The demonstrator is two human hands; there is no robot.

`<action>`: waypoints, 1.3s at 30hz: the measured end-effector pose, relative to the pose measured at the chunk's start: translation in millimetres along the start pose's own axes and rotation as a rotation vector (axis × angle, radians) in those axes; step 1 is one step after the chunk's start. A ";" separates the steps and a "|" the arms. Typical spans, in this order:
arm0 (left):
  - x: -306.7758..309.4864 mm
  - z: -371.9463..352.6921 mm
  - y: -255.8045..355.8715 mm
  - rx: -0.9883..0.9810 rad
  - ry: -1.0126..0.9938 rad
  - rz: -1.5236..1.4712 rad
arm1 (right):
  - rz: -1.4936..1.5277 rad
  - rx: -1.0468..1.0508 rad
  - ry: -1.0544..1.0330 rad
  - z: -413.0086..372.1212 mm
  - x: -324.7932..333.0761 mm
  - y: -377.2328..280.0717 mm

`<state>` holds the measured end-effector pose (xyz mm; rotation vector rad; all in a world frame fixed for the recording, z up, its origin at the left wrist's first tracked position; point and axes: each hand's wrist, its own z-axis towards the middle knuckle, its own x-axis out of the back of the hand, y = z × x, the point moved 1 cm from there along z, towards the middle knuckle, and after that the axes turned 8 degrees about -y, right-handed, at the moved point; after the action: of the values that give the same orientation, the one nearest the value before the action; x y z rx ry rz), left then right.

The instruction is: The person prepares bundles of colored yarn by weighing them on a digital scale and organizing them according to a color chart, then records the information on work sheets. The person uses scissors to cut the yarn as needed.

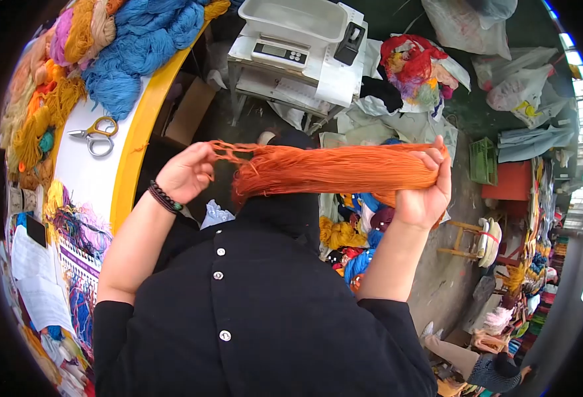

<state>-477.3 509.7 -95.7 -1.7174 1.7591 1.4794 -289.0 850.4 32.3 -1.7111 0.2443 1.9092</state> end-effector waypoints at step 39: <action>-72.0 -51.9 7.5 -0.327 -0.334 0.424 | -0.289 -0.740 -0.065 -15.8 -82.3 191.3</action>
<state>-442.2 509.4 -13.8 -1.1579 1.8429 2.1896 -371.3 661.2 65.2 -1.9714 -0.7874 1.9456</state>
